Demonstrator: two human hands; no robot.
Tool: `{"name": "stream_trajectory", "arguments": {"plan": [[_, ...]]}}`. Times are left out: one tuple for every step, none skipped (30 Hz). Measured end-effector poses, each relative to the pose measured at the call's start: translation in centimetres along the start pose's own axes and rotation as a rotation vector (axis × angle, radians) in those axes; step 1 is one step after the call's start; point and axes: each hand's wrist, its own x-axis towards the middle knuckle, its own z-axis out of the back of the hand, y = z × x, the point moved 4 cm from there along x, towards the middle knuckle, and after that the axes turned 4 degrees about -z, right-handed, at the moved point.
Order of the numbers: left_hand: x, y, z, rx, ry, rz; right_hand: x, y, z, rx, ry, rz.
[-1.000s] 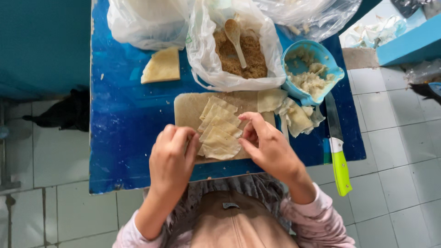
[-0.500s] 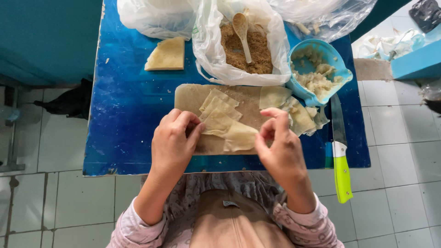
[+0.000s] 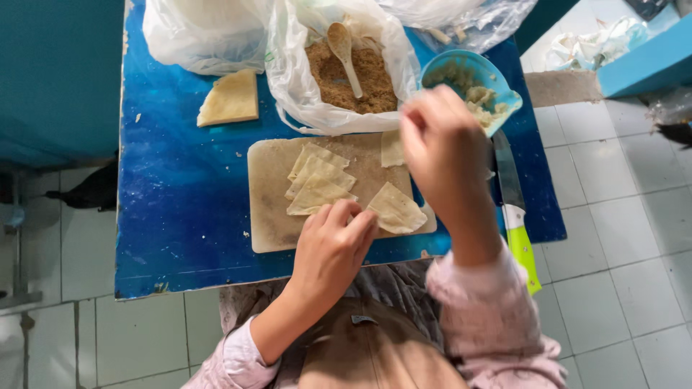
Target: The person folds triangular pastry wrappers around a portion of filling, pinching the edges closed with their fingers on a cutting board. They use a spoon to scoop brown filling from a plastic bag, place the filled wrapper pieces aside, and finished rolled pastries accumulate in a plastic bag at the top of the table.
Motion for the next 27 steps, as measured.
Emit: {"name": "stream_trajectory", "arguments": {"plan": [[0.0, 0.0, -0.2, -0.017, 0.006, 0.008, 2.3, -0.5, -2.1, -0.042, 0.025, -0.006], [0.0, 0.1, -0.4, -0.033, 0.006, 0.016, 4.3, -0.8, -4.1, -0.085, 0.049, -0.007], [0.1, 0.2, -0.4, -0.045, 0.004, 0.025, 6.0, -1.4, -6.1, -0.102, 0.136, -0.083], [0.2, 0.4, -0.7, -0.040, 0.008, 0.051, 7.1, -1.9, -7.7, -0.116, 0.228, -0.156], [0.3, 0.5, -1.0, -0.033, 0.010, 0.085, 7.7, -2.1, -8.6, -0.149, 0.227, -0.164], [0.4, 0.7, -1.1, -0.024, 0.012, 0.120, 8.2, -2.1, -9.4, -0.180, 0.227, -0.173], [0.5, 0.8, -1.3, -0.012, 0.014, 0.131, 8.8, -2.0, -10.1, -0.209, 0.227, -0.179], [0.6, 0.8, -1.5, 0.000, 0.014, 0.145, 9.3, -2.0, -10.5, -0.202, 0.260, -0.202], [0.7, 0.8, -1.7, 0.010, 0.018, 0.158, 9.7, -1.9, -10.6, -0.196, 0.293, -0.230], [0.8, 0.8, -1.9, 0.020, 0.017, 0.157, 9.9, -1.9, -10.7, -0.192, 0.324, -0.263], [0.9, 0.7, -2.1, 0.028, 0.018, 0.152, 10.0, -1.9, -10.8, -0.172, 0.333, -0.286], [1.0, 0.7, -2.3, 0.033, 0.020, 0.143, 10.0, -2.0, -10.8, -0.155, 0.338, -0.313], [1.1, 0.6, -2.4, 0.041, 0.020, 0.131, 10.1, -2.3, -10.7, -0.137, 0.343, -0.340], [1.2, 0.5, -2.6, 0.049, 0.020, 0.120, 10.1, -2.5, -10.3, -0.128, 0.298, -0.340], [1.2, 0.4, -2.7, 0.057, 0.019, 0.112, 10.0, -2.7, -9.8, -0.119, 0.255, -0.337], [1.3, 0.3, -2.9, 0.066, 0.020, 0.113, 9.9, -3.0, -9.4, -0.111, 0.217, -0.331], [1.4, 0.3, -3.0, 0.076, 0.023, 0.116, 9.5, -3.3, -8.8, -0.085, 0.176, -0.309], [1.4, 0.2, -3.1, 0.085, 0.025, 0.118, 9.0, -3.7, -8.1, -0.059, 0.134, -0.288], [1.5, 0.2, -3.1, 0.072, 0.013, 0.125, 8.8, -4.0, -7.6, -0.033, 0.087, -0.266], [1.5, 0.2, -3.0, 0.058, 0.005, 0.128, 8.7, -4.2, -7.5, -0.019, 0.087, -0.242], [1.4, 0.1, -2.9, 0.043, 0.002, 0.129, 8.5, -4.5, -7.5, -0.006, 0.086, -0.223], [1.3, 0.1, -2.8, 0.006, 0.014, 0.151, 8.3, -4.8, -7.6, 0.006, 0.086, -0.206], [1.3, 0.2, -2.7, -0.029, 0.026, 0.172, 8.2, -5.1, -7.9, 0.052, 0.098, -0.243], [1.3, 0.3, -2.5, -0.061, 0.035, 0.193, 8.1, -5.4, -8.3, 0.099, 0.110, -0.278], [1.3, 0.4, -2.3, -0.092, 0.044, 0.213, 8.2, -5.7, -8.8, 0.148, 0.124, -0.308], [1.2, 0.6, -2.0, -0.122, 0.050, 0.236, 8.3, -5.9, -9.1, 0.209, 0.136, -0.326], [1.1, 0.7, -1.8, -0.151, 0.055, 0.260, 8.4, -6.1, -9.4, 0.270, 0.150, -0.344]]}}
